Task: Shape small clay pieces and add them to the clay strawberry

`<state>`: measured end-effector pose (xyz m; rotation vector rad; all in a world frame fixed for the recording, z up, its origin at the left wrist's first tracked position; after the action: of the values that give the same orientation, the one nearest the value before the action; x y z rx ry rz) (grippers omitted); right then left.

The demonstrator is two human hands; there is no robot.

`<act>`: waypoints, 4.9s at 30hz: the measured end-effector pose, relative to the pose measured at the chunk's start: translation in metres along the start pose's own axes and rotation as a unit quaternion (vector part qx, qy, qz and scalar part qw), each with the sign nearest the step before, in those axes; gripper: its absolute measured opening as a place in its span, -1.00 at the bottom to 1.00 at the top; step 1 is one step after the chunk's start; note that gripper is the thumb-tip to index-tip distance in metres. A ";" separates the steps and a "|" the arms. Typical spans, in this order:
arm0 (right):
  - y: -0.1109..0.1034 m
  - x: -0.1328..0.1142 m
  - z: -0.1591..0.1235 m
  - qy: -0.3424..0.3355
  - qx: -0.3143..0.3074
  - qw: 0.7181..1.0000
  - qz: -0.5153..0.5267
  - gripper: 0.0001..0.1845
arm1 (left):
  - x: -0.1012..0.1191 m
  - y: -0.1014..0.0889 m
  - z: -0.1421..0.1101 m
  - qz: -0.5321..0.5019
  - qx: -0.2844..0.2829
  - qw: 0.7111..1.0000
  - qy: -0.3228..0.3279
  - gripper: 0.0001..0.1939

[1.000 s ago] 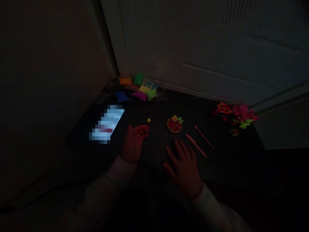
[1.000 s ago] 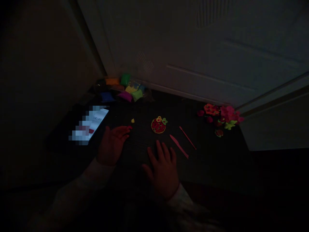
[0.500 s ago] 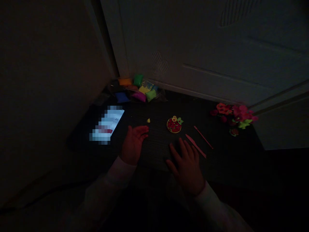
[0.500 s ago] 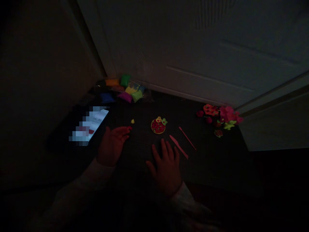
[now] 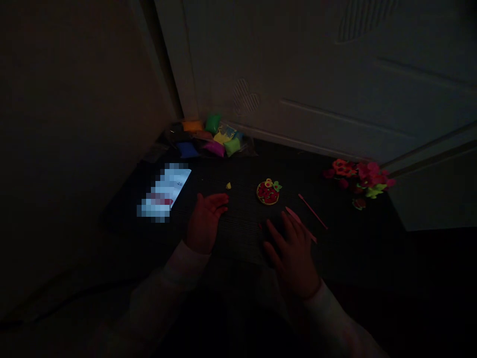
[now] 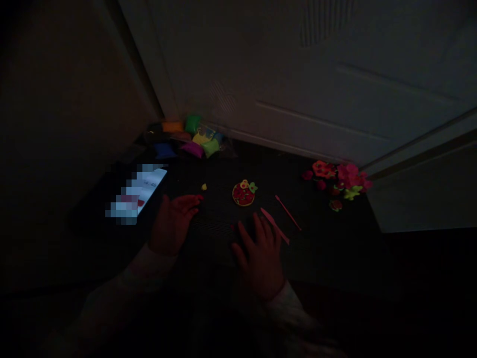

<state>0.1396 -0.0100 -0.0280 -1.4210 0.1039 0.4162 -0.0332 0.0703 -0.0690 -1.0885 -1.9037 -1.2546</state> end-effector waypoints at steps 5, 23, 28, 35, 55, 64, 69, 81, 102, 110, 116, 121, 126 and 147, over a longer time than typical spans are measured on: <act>0.007 -0.004 0.007 -0.008 -0.032 0.999 -0.025 -0.54 | 0.000 0.000 -0.001 -0.006 0.002 1.000 -0.006 -0.49; 0.010 -0.008 0.006 -0.002 -0.054 0.998 -0.028 -0.50 | 0.001 0.000 -0.001 -0.009 0.001 1.000 -0.006 -0.49; 0.010 -0.009 0.005 0.008 -0.051 0.998 -0.027 -0.48 | 0.001 0.001 -0.001 0.003 0.001 1.000 -0.004 -0.49; 0.006 -0.005 0.006 0.025 -0.021 0.999 -0.033 -0.48 | 0.002 -0.001 -0.001 0.012 0.009 1.000 -0.005 -0.49; -0.003 0.007 0.004 0.005 -0.008 1.000 -0.007 -0.55 | 0.001 0.000 -0.001 0.018 0.002 1.000 0.003 -0.50; 0.001 0.002 0.011 -0.009 -0.011 0.999 -0.034 -0.54 | 0.001 0.000 -0.001 0.013 0.004 1.000 -0.002 -0.50; 0.000 -0.001 0.011 -0.012 -0.013 0.999 -0.044 -0.56 | 0.002 0.000 -0.002 0.013 0.010 1.000 -0.007 -0.50; 0.001 -0.001 0.010 -0.007 -0.009 0.999 -0.049 -0.57 | 0.000 -0.001 0.000 0.018 0.008 1.000 0.000 -0.50; 0.007 0.001 0.005 -0.004 0.001 0.999 -0.032 -0.50 | 0.002 -0.002 0.001 0.028 -0.002 0.999 0.029 -0.54; -0.011 0.025 -0.002 0.097 0.068 0.923 0.367 -0.53 | 0.004 -0.004 0.002 0.116 0.001 0.990 0.083 -0.66; 0.005 0.027 -0.003 0.225 0.081 0.647 0.724 -0.58 | 0.007 0.017 -0.013 0.272 -0.049 0.950 0.146 -0.80; 0.019 0.007 0.004 0.261 0.032 0.506 0.821 -0.55 | 0.016 0.053 -0.033 0.373 -0.119 0.896 0.209 -0.84; 0.024 -0.005 0.007 0.279 0.004 0.432 0.858 -0.56 | 0.018 0.071 -0.039 0.443 -0.145 0.845 0.262 -0.81; 0.001 0.024 -0.005 0.135 0.092 0.869 0.467 -0.68 | -0.005 0.076 -0.073 0.686 -0.217 0.498 0.485 -0.83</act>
<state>0.1622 -0.0099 -0.0373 -1.1520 1.0636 0.9655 0.0393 0.0174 -0.0135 -1.1716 0.3815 -0.8408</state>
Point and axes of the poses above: each hand's wrist, its own z-axis towards the middle knuckle, its own y-axis out of the palm, x = y × z, the point moved 8 cm from there along z, towards the middle knuckle, and after that the axes turned 13 degrees about z, right-handed, at the moved point
